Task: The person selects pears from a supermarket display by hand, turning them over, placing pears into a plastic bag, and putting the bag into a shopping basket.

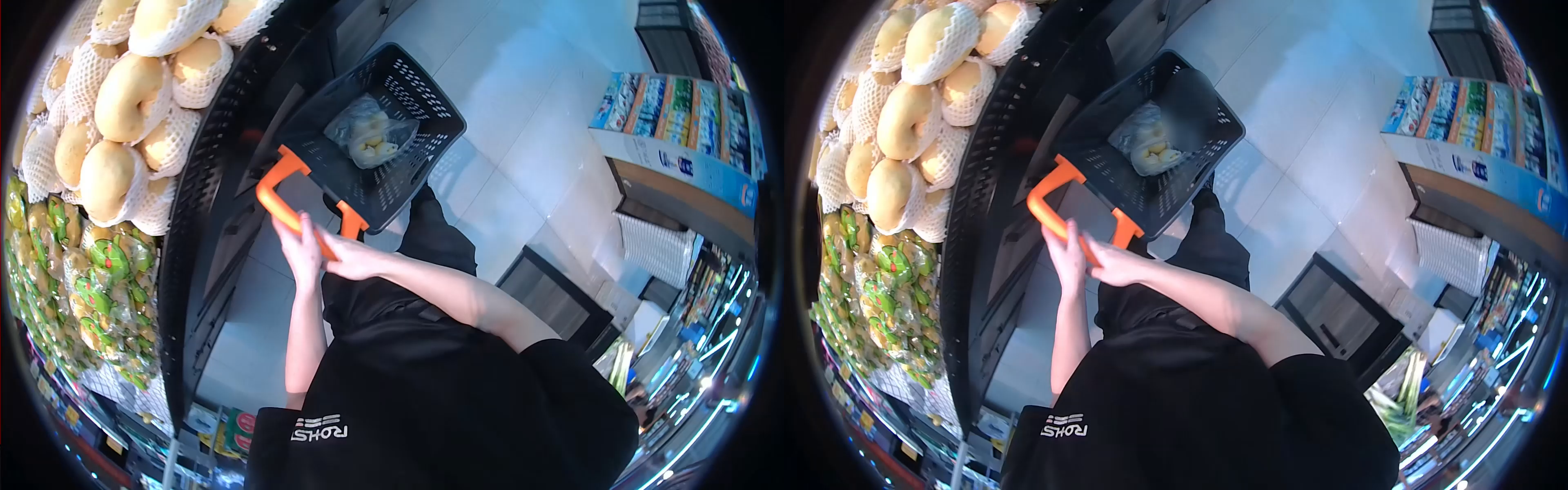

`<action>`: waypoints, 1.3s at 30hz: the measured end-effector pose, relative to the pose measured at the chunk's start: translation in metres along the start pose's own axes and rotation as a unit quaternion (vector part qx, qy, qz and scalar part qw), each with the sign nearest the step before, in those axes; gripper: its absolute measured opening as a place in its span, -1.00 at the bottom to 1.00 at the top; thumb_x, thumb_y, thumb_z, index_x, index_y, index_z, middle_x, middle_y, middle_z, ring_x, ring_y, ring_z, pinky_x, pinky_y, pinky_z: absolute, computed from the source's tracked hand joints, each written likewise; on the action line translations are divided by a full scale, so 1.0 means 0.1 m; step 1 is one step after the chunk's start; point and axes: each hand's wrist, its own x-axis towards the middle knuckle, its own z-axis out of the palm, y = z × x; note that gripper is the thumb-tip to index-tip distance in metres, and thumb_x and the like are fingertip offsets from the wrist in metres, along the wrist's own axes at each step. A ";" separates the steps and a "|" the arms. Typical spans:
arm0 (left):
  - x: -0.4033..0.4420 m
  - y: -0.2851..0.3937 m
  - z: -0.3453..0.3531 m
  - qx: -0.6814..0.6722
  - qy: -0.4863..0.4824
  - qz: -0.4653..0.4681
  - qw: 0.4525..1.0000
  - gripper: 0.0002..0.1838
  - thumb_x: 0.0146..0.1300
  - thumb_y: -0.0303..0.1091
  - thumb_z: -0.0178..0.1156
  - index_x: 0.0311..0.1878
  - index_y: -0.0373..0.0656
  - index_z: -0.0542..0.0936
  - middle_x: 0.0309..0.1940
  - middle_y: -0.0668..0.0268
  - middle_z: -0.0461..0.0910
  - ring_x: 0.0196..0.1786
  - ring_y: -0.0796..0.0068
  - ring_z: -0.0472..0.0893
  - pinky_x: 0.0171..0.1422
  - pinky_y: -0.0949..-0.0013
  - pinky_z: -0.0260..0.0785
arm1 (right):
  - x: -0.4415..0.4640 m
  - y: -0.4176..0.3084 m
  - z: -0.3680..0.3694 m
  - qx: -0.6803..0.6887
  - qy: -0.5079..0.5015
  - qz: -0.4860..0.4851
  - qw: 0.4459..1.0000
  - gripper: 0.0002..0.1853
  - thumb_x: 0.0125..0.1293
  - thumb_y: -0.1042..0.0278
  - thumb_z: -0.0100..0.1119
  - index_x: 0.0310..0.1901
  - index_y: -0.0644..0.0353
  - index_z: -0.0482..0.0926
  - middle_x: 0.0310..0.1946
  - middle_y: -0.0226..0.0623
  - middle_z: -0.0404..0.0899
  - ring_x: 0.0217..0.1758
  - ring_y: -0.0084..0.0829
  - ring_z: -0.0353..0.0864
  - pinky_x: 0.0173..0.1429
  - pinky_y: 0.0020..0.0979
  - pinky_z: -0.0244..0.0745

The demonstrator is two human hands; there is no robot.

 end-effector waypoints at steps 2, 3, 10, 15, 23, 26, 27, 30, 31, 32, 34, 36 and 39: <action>0.01 -0.24 0.19 -0.002 0.092 0.026 0.995 -0.42 0.41 -0.30 0.10 0.41 -0.26 0.19 0.02 -0.09 0.53 -0.09 0.11 0.64 0.06 0.13 0.45 | -0.14 -0.08 -0.27 -0.005 -0.082 -0.007 0.997 -0.12 0.32 0.21 0.12 0.49 0.41 -0.14 0.31 0.31 0.29 0.35 0.07 0.38 0.38 -0.17 0.32; -0.01 -0.08 0.23 -0.049 0.093 -0.074 0.992 -0.43 0.41 -0.32 0.10 0.41 -0.25 0.20 -0.07 -0.06 0.55 -0.19 0.16 0.64 -0.07 0.18 0.48 | -0.20 -0.17 -0.46 -0.012 -0.136 0.024 0.990 -0.14 0.34 0.18 0.11 0.49 0.40 -0.11 0.32 0.28 0.30 0.37 0.05 0.37 0.39 -0.18 0.32; -0.03 0.21 0.54 0.176 0.288 -0.030 0.941 -0.38 0.35 -0.32 0.17 0.42 -0.25 0.26 0.30 -0.02 0.42 0.32 0.00 0.45 0.40 0.16 0.24 | -0.54 0.81 -1.64 -0.083 -0.083 0.115 0.986 -0.54 0.30 0.15 0.16 0.14 0.27 0.54 -0.10 -0.04 0.68 -0.01 -0.10 0.67 0.11 -0.21 0.53; -0.06 0.22 0.62 0.248 0.322 -0.013 0.914 -0.43 0.35 -0.36 0.17 0.39 -0.26 0.32 0.30 0.03 0.40 0.37 0.06 0.39 0.41 0.17 0.25 | -0.60 1.40 -2.27 -0.131 0.000 0.208 0.969 -0.56 0.35 0.11 0.13 0.13 0.23 0.57 -0.08 -0.07 0.70 0.05 -0.14 0.67 0.16 -0.24 0.52; -0.09 0.24 0.68 0.375 0.366 0.105 0.845 -0.52 0.33 -0.41 0.17 0.29 -0.33 0.42 0.32 -0.03 0.38 0.39 -0.03 0.35 0.44 -0.01 0.19 | -0.51 2.23 -2.62 -0.121 0.056 0.241 0.961 -0.65 0.41 0.24 0.14 0.06 0.32 0.58 -0.26 -0.20 0.70 -0.22 -0.45 0.66 -0.06 -0.40 0.52; -0.14 0.50 1.18 0.241 0.368 0.202 0.875 -0.57 0.29 -0.55 0.16 0.24 -0.34 0.45 0.32 -0.04 0.39 0.42 -0.01 0.33 0.50 0.07 0.12 | -0.25 2.26 -2.69 -0.118 0.078 0.257 0.956 -0.65 0.34 0.16 0.15 -0.01 0.24 0.64 -0.12 -0.06 0.70 0.01 -0.13 0.69 0.12 -0.25 0.53; -0.13 0.46 1.41 0.147 0.304 0.214 0.916 -0.58 0.27 -0.62 0.14 0.22 -0.35 0.47 0.30 -0.01 0.43 0.41 0.05 0.35 0.49 0.09 0.14 | -0.12 2.27 -2.69 -0.121 0.082 0.222 0.964 -0.66 0.35 0.16 0.14 -0.02 0.25 0.64 -0.13 -0.05 0.70 0.00 -0.12 0.69 0.11 -0.24 0.53; 0.10 -0.04 2.44 -0.068 0.173 0.003 0.983 -0.57 0.33 -0.51 0.15 0.25 -0.39 0.44 0.20 -0.05 0.52 0.27 0.10 0.51 0.39 0.22 0.29 | 0.29 2.44 -2.67 -0.160 0.104 0.146 0.971 -0.69 0.36 0.16 0.10 -0.09 0.22 0.65 -0.19 -0.02 0.69 -0.04 -0.02 0.66 0.05 -0.13 0.54; 0.24 -0.35 2.78 -0.222 0.158 -0.099 0.957 -0.52 0.36 -0.43 0.16 0.31 -0.38 0.38 0.23 -0.08 0.49 0.27 0.15 0.50 0.36 0.24 0.31 | 0.46 2.61 -2.67 -0.181 0.105 0.129 0.969 -0.71 0.36 0.17 0.10 -0.11 0.20 0.66 -0.20 -0.02 0.68 -0.05 0.01 0.66 0.04 -0.10 0.54; 0.38 -0.58 2.96 -0.218 0.128 -0.193 0.948 -0.45 0.37 -0.38 0.17 0.36 -0.39 0.32 0.22 -0.11 0.48 0.28 0.20 0.49 0.35 0.28 0.31 | 0.63 2.82 -2.67 -0.205 0.101 0.135 0.964 -0.72 0.34 0.16 0.09 -0.16 0.17 0.66 -0.24 -0.02 0.68 -0.07 0.03 0.64 0.04 -0.04 0.53; 0.67 -1.15 3.34 -0.237 0.125 -0.278 0.922 -0.33 0.32 -0.27 0.25 0.37 -0.45 0.28 0.21 -0.15 0.47 0.23 0.23 0.52 0.29 0.31 0.34 | 0.97 3.09 -2.70 -0.268 0.086 0.186 0.941 -0.72 0.34 0.16 0.07 -0.13 0.15 0.67 -0.21 0.00 0.67 -0.07 0.03 0.65 0.05 -0.05 0.54; 0.95 -1.49 3.54 -0.212 0.107 -0.349 0.906 -0.28 0.28 -0.23 0.29 0.36 -0.49 0.27 0.21 -0.12 0.48 0.20 0.26 0.53 0.25 0.34 0.34 | 1.32 3.52 -2.72 -0.343 0.033 0.215 0.914 -0.71 0.33 0.19 0.06 -0.09 0.13 0.67 -0.19 0.04 0.66 -0.06 0.03 0.65 0.08 -0.04 0.53; 1.31 -2.00 3.82 -0.185 0.103 -0.365 0.907 -0.21 0.21 -0.14 0.36 0.32 -0.54 0.30 0.18 -0.05 0.53 0.17 0.27 0.54 0.25 0.34 0.32 | 1.75 3.83 -2.73 -0.373 0.019 0.203 0.905 -0.70 0.31 0.16 0.10 -0.06 0.14 0.64 -0.12 0.01 0.67 0.01 0.00 0.64 0.12 -0.07 0.52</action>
